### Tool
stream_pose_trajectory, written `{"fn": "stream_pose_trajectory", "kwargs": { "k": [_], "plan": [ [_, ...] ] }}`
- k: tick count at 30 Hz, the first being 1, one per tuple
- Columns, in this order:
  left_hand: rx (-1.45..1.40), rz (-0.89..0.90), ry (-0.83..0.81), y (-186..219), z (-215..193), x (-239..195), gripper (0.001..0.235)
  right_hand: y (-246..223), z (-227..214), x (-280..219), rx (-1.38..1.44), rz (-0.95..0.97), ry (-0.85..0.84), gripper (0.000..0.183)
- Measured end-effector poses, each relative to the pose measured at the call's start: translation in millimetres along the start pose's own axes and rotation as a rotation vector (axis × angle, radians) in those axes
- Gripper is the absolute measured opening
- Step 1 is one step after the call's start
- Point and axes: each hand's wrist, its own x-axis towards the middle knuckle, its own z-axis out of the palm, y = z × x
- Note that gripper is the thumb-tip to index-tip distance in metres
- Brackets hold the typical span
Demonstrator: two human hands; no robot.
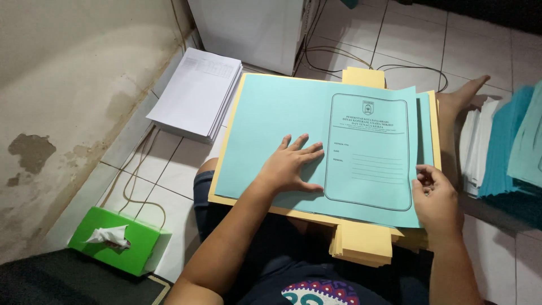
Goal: The person sits on the floor and folds light blue papers in half. They place each folded paper into a yellow folder resting on their lap, repeating the process for several sheets.
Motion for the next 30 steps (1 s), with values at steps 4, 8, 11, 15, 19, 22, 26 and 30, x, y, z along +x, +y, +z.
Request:
{"fn": "stream_pose_trajectory", "kwargs": {
  "k": [4, 8, 11, 15, 19, 22, 26, 30],
  "plan": [
    [0.012, 0.002, -0.019, 0, 0, -1, 0.105, 19, 16, 4, -0.264, -0.261, 0.158, 0.030],
    [0.019, 0.008, -0.021, -2, 2, -1, 0.106, -3, 7, -3, -0.212, -0.026, 0.138, 0.024],
    [0.035, 0.007, -0.045, -1, -1, -1, 0.106, -4, -2, 7, -0.015, 0.025, 0.042, 0.021],
    [0.026, 0.018, -0.005, -4, 5, -1, 0.105, 5, 11, 28, 0.763, 0.198, -0.129, 0.031],
    [0.078, 0.028, -0.005, -4, 4, 0, 0.100, 50, 29, 71, 0.854, 0.414, -0.092, 0.036],
    [0.060, 0.019, -0.003, -3, 2, -3, 0.100, -48, 12, 42, 0.417, 0.531, -0.053, 0.050],
    [0.070, 0.022, -0.015, -2, 1, -3, 0.102, -90, -12, 17, -0.057, 0.545, -0.267, 0.074],
    [0.092, 0.019, -0.019, -6, 6, -2, 0.102, 45, -15, 74, 1.296, 0.513, -0.768, 0.027]
  ]
}}
